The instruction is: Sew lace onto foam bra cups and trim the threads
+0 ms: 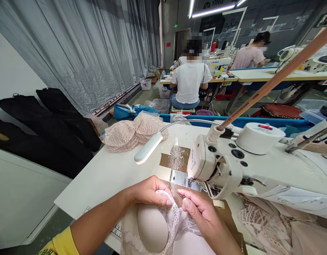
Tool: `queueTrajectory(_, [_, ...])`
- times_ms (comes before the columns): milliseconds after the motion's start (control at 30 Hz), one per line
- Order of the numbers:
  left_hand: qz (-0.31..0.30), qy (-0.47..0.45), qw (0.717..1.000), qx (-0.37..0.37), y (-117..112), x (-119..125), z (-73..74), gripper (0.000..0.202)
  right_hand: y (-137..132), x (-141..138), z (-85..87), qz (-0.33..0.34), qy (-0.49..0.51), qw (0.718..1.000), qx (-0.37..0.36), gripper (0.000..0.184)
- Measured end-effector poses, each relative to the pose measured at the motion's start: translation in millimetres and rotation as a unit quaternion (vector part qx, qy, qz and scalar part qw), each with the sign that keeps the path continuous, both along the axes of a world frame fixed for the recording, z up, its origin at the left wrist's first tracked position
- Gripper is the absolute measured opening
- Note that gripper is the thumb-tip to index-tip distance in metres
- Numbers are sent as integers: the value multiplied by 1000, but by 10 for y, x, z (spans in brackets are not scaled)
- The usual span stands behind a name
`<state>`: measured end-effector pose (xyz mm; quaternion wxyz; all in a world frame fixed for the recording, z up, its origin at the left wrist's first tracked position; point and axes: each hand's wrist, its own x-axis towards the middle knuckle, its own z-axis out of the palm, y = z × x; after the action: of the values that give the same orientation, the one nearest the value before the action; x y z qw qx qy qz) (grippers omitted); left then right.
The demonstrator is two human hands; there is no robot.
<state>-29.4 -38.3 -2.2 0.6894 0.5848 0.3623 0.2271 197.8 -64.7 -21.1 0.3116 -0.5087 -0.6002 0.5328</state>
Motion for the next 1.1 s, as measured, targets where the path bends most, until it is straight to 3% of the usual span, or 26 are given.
queueTrajectory(200, [0,9,1000,-24,-13,14,-42,35,16,-39,11,97,-40,994,4,41])
queueTrajectory(367, [3,33,999,-23,-12,16,-82,39,-11,-93,43,117,-39,992,11,38])
queueTrajectory(500, [6,24,999,-23,-21,36,-97,39,-40,-119,89,80,-33,996,2,34])
queueTrajectory(600, [6,5,1000,-15,-22,63,-96,38,-52,-161,64,9,55,997,-51,40])
queueTrajectory(700, [-36,34,999,-6,12,10,-56,40,-32,-193,42,58,85,990,-99,50])
queueTrajectory(800, [-115,135,984,-6,78,-183,12,44,4,-167,68,85,-9,994,-68,33])
queueTrajectory(867, [-131,176,976,-11,119,-346,49,42,15,-130,89,90,-56,994,-38,34])
queueTrajectory(1000, [-79,131,988,2,142,-518,95,31,-7,-123,87,181,-28,983,-23,39])
queueTrajectory(1100, [-47,112,992,41,101,-437,121,28,-25,-193,78,117,11,992,-41,41])
